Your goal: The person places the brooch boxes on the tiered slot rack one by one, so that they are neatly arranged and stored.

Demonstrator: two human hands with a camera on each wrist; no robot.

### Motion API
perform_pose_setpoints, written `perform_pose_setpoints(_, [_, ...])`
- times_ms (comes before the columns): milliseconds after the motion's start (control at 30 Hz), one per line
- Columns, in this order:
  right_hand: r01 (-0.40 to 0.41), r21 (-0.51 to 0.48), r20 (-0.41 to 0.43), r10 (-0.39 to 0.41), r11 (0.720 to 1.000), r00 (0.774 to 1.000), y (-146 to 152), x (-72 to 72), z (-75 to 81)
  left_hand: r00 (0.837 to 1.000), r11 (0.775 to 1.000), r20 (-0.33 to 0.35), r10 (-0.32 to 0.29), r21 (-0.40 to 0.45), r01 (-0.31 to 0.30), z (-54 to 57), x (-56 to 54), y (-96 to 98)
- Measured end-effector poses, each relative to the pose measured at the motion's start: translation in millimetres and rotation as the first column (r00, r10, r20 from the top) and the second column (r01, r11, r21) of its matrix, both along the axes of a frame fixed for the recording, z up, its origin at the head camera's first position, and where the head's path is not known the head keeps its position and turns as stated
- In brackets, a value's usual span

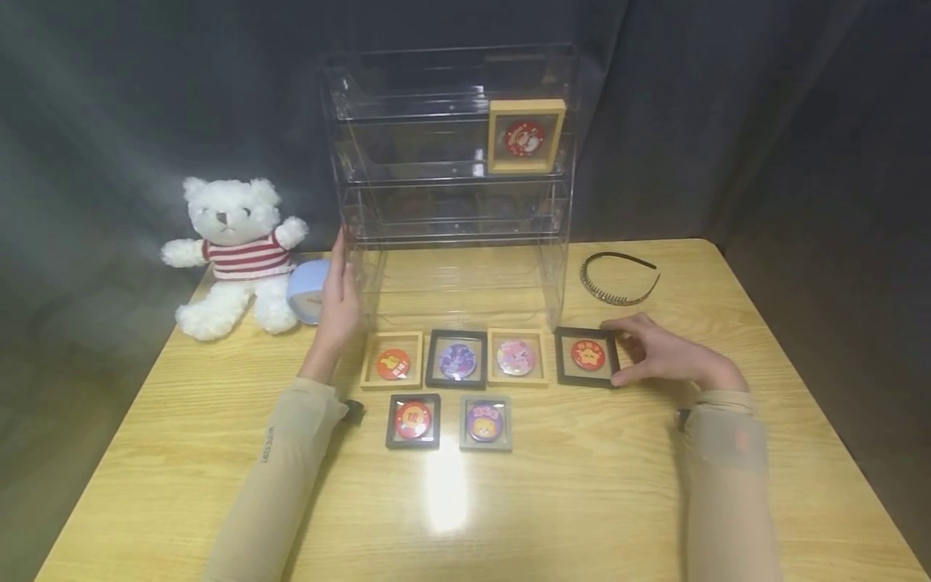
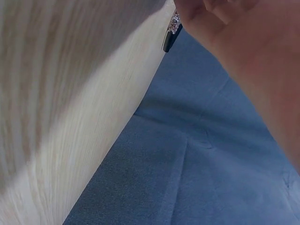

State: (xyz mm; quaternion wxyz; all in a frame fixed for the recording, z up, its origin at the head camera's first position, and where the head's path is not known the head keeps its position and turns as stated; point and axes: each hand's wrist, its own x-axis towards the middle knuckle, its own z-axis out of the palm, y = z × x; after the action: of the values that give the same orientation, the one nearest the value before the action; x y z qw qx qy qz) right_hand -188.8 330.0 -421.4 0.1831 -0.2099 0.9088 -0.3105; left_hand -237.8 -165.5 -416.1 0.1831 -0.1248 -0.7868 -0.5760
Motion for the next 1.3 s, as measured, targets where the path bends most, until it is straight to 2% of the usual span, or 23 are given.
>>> perform_pose_setpoints(333, [0.003,0.004,-0.006,-0.003,1.0,1.0,-3,0.6,-1.5,1.0,1.0,-0.01,0.0,0.002,0.0,0.3,0.2,0.4])
perform_pose_setpoints(567, [0.037,-0.089,0.075,-0.03,0.995,0.997,-8,1.7,-0.7,1.0,1.0,-0.005,-0.009,0.001,0.009,-0.6,0.6,-0.1])
perform_pose_setpoints(667, [0.054,-0.101,0.077,-0.046,0.993,0.996,-10,0.9,1.6,1.0,1.0,0.0,-0.01,-0.001,0.01,-0.1,1.2,0.0])
perform_pose_setpoints(867, [0.064,-0.087,0.013,-0.063,0.994,0.998,-11,0.2,3.4,1.0,1.0,-0.002,-0.015,0.009,0.015,-0.3,0.9,-0.3])
perform_pose_setpoints(1033, [0.093,-0.144,-0.06,-0.102,0.985,0.993,-10,-0.4,3.2,1.0,1.0,-0.007,-0.017,0.012,0.017,-0.5,1.0,-0.3])
perform_pose_setpoints(1167, [0.12,-0.196,-0.053,-0.132,0.973,0.99,-10,-0.5,3.9,1.0,1.0,-0.009,-0.016,0.005,0.016,-0.4,1.3,-0.3])
perform_pose_setpoints(1300, [0.147,-0.206,-0.061,-0.163,0.967,0.985,-10,0.0,7.0,1.0,1.0,-0.005,-0.018,0.009,0.018,-0.8,1.2,-0.5])
